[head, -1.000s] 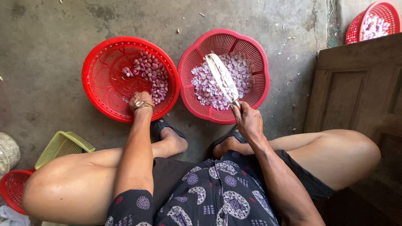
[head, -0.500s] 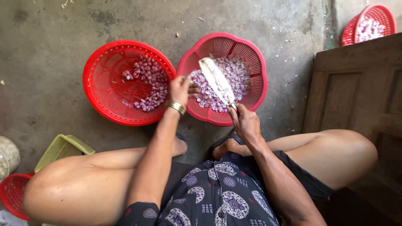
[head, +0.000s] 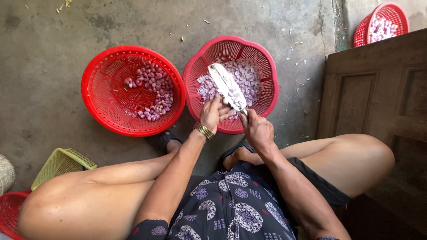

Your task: Slicing small red onions into thin pieces using a large knife

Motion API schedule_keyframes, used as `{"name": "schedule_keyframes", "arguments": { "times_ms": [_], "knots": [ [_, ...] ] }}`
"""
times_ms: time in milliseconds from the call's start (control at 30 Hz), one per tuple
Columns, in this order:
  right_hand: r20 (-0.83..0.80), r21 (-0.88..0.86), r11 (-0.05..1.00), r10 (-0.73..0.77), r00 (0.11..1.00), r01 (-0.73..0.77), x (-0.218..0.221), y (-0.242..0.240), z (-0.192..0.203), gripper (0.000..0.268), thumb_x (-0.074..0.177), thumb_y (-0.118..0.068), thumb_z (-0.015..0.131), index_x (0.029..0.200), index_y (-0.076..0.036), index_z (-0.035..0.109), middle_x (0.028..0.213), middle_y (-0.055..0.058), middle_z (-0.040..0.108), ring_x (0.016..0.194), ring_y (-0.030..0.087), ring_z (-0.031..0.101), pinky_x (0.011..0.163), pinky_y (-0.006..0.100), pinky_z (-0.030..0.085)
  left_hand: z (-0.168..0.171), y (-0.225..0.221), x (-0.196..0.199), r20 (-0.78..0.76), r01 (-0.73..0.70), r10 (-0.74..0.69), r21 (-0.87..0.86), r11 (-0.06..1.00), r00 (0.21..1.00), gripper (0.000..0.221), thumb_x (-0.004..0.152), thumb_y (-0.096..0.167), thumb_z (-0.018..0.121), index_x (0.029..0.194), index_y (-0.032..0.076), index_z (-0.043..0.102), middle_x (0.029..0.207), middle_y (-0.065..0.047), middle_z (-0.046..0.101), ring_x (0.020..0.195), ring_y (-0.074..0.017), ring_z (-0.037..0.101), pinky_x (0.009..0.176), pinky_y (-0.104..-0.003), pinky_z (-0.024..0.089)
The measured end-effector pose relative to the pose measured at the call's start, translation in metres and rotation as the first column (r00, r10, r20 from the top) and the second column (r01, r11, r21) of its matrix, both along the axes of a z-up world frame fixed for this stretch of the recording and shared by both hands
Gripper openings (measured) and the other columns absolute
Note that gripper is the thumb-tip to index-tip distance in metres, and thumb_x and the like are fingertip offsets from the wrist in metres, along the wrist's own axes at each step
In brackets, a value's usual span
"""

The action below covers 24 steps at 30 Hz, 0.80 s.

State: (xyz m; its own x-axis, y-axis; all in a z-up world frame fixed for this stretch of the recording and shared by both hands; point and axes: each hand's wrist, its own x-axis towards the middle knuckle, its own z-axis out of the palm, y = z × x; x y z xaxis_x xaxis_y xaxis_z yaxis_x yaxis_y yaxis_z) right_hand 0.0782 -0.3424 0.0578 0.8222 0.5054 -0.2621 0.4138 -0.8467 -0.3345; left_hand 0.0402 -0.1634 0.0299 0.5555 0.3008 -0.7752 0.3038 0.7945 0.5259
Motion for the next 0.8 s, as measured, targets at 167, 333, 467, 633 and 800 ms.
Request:
{"name": "schedule_keyframes", "arguments": {
  "times_ms": [167, 333, 467, 633, 800],
  "knots": [
    [-0.034, -0.002, 0.997, 0.074, 0.997, -0.075, -0.029, -0.007, 0.004, 0.036, 0.103, -0.054, 0.051, 0.109, -0.02, 0.061, 0.07, 0.018, 0.071, 0.071, 0.042, 0.075, 0.066, 0.057, 0.058, -0.081, 0.049, -0.014, 0.004, -0.109, 0.109, -0.03, 0.994, 0.994, 0.048, 0.098, 0.052, 0.064, 0.109, 0.006, 0.059, 0.094, -0.016, 0.07, 0.085, -0.0316, 0.074, 0.069, -0.044, 0.066],
    [0.024, -0.103, 0.995, 0.013, 1.0, -0.01, -0.009, 0.002, 0.002, 0.033, 0.106, -0.051, 0.05, 0.103, -0.02, 0.061, 0.062, 0.015, 0.069, 0.065, 0.039, 0.075, 0.061, 0.054, 0.058, 0.055, 0.019, 0.011, -0.003, 0.001, -0.001, -0.094, 0.996, 1.0, 0.035, 0.097, 0.051, 0.064, 0.093, 0.016, 0.06, 0.07, 0.007, 0.059, 0.063, -0.0129, 0.07, 0.049, -0.021, 0.058],
    [-0.029, -0.05, 0.999, 0.002, 1.0, -0.004, -0.018, -0.003, 0.014, 0.039, 0.105, -0.055, 0.047, 0.098, -0.019, 0.058, 0.065, 0.02, 0.069, 0.07, 0.046, 0.074, 0.067, 0.058, 0.059, 0.021, 0.032, 0.018, 0.156, 0.017, 0.005, -0.141, 0.99, 0.988, 0.039, 0.101, 0.051, 0.056, 0.104, 0.012, 0.062, 0.084, -0.006, 0.069, 0.072, -0.019, 0.07, 0.05, -0.027, 0.052],
    [-0.102, 0.031, 0.999, 0.044, 0.994, -0.041, -0.029, -0.004, 0.017, 0.03, 0.104, -0.048, 0.051, 0.108, -0.02, 0.061, 0.074, 0.019, 0.073, 0.074, 0.044, 0.075, 0.066, 0.06, 0.058, -0.017, 0.048, 0.0, 0.193, -0.018, 0.045, -0.14, 0.99, 0.98, 0.041, 0.105, 0.043, 0.056, 0.129, 0.011, 0.062, 0.125, -0.014, 0.069, 0.111, -0.0283, 0.068, 0.089, -0.043, 0.059],
    [-0.15, 0.005, 0.998, -0.065, 0.987, 0.066, -0.016, -0.005, 0.028, 0.03, 0.1, -0.048, 0.056, 0.102, -0.018, 0.064, 0.072, 0.02, 0.071, 0.074, 0.046, 0.073, 0.069, 0.06, 0.057, -0.055, 0.056, -0.009, -0.035, 0.03, -0.025, 0.165, 0.986, 0.999, 0.038, 0.099, 0.044, 0.064, 0.112, 0.009, 0.061, 0.095, -0.013, 0.075, 0.078, -0.0234, 0.077, 0.066, -0.033, 0.066]
  ]
}}
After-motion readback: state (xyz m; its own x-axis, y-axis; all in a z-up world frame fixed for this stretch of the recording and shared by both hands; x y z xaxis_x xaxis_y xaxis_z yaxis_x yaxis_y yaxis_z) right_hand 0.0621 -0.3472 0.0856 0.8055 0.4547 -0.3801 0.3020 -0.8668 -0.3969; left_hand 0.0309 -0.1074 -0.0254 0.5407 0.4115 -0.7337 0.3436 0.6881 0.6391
